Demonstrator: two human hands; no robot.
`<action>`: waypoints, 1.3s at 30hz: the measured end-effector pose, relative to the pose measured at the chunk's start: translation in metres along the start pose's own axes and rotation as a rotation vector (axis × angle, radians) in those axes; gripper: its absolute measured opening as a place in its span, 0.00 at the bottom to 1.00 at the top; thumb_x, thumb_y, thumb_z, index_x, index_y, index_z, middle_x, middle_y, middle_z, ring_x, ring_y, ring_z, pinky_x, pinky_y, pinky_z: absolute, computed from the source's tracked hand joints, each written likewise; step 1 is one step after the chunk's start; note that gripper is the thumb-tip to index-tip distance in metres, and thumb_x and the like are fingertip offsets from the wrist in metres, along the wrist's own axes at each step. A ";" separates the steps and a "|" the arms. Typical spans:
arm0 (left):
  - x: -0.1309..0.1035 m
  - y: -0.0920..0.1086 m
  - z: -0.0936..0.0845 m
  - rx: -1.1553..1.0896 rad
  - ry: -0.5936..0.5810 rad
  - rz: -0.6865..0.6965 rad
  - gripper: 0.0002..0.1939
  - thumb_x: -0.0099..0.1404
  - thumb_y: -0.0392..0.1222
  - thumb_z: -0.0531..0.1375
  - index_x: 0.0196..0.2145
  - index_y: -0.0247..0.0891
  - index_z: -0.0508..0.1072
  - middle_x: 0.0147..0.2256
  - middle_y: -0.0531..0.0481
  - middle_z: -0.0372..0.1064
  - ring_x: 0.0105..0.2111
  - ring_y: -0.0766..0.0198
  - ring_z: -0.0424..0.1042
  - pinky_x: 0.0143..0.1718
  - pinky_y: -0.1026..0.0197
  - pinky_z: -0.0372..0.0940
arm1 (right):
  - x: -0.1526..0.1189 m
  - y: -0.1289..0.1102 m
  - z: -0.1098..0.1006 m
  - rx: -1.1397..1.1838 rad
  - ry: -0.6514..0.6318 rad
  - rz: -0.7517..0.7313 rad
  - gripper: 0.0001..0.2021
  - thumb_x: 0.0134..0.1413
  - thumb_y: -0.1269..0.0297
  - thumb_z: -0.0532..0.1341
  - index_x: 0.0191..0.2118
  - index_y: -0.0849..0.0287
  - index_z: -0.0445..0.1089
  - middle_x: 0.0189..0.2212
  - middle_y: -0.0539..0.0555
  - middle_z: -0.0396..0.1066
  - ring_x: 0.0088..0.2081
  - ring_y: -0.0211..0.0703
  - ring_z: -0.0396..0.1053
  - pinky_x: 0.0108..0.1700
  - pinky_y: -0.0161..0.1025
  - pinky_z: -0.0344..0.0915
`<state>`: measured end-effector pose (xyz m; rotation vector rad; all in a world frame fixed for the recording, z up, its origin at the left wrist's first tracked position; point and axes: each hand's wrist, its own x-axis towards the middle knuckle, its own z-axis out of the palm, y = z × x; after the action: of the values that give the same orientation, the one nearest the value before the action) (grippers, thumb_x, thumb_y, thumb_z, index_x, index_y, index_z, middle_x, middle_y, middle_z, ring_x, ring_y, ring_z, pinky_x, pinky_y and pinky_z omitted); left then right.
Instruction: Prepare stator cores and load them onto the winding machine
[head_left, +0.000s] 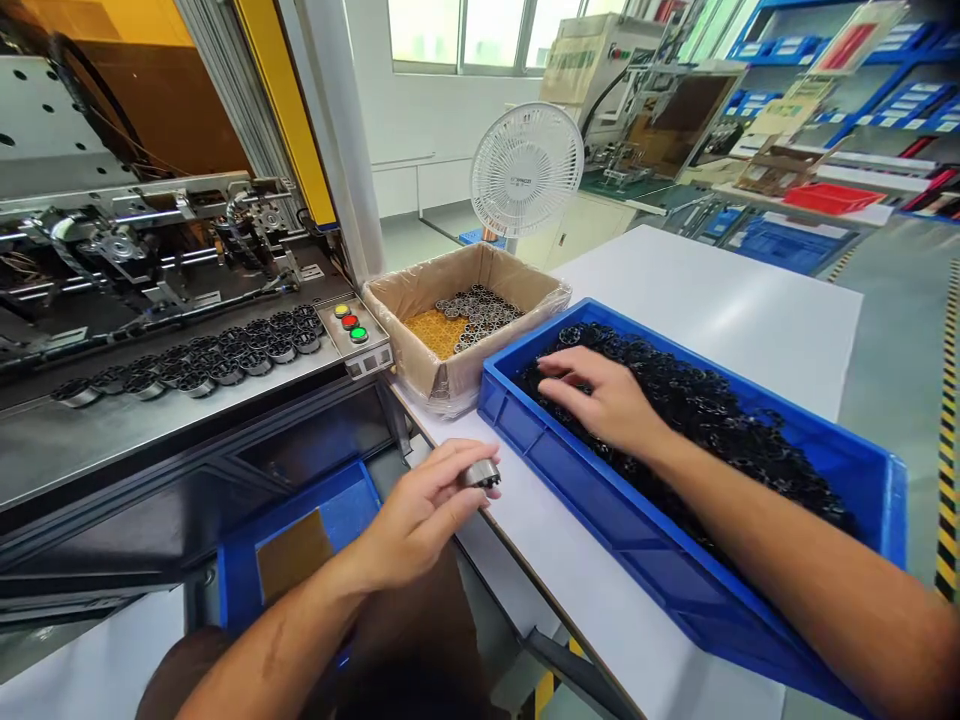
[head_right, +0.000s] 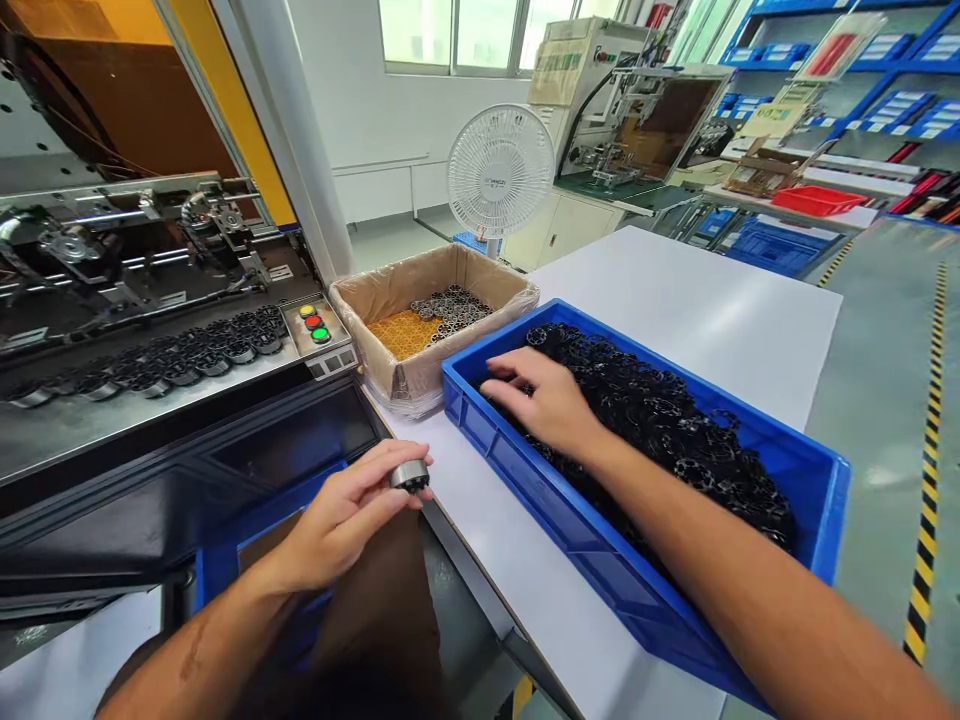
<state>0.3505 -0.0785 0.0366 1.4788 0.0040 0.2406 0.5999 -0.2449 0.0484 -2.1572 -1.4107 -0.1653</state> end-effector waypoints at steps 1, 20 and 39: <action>0.003 -0.002 -0.002 -0.021 0.039 -0.031 0.22 0.71 0.48 0.61 0.58 0.37 0.74 0.51 0.39 0.74 0.42 0.60 0.76 0.46 0.58 0.73 | 0.005 0.022 0.001 -0.055 -0.006 0.038 0.15 0.67 0.64 0.58 0.53 0.62 0.74 0.49 0.63 0.75 0.48 0.51 0.74 0.51 0.50 0.74; 0.000 0.008 -0.014 0.372 0.157 0.257 0.26 0.57 0.46 0.74 0.52 0.36 0.79 0.47 0.41 0.80 0.40 0.61 0.77 0.42 0.63 0.70 | 0.009 0.070 0.007 -0.423 -0.137 0.143 0.08 0.60 0.66 0.61 0.34 0.63 0.76 0.37 0.62 0.75 0.35 0.49 0.74 0.38 0.44 0.73; 0.006 0.005 0.020 -0.432 0.079 -0.098 0.32 0.39 0.31 0.79 0.45 0.33 0.80 0.35 0.48 0.79 0.34 0.67 0.77 0.42 0.63 0.73 | -0.047 -0.108 -0.003 0.446 0.144 -0.425 0.20 0.59 0.84 0.60 0.53 0.59 0.69 0.43 0.56 0.70 0.46 0.43 0.71 0.47 0.40 0.72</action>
<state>0.3588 -0.0969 0.0446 1.0361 0.0833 0.2045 0.4844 -0.2526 0.0734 -1.4469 -1.6242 -0.1416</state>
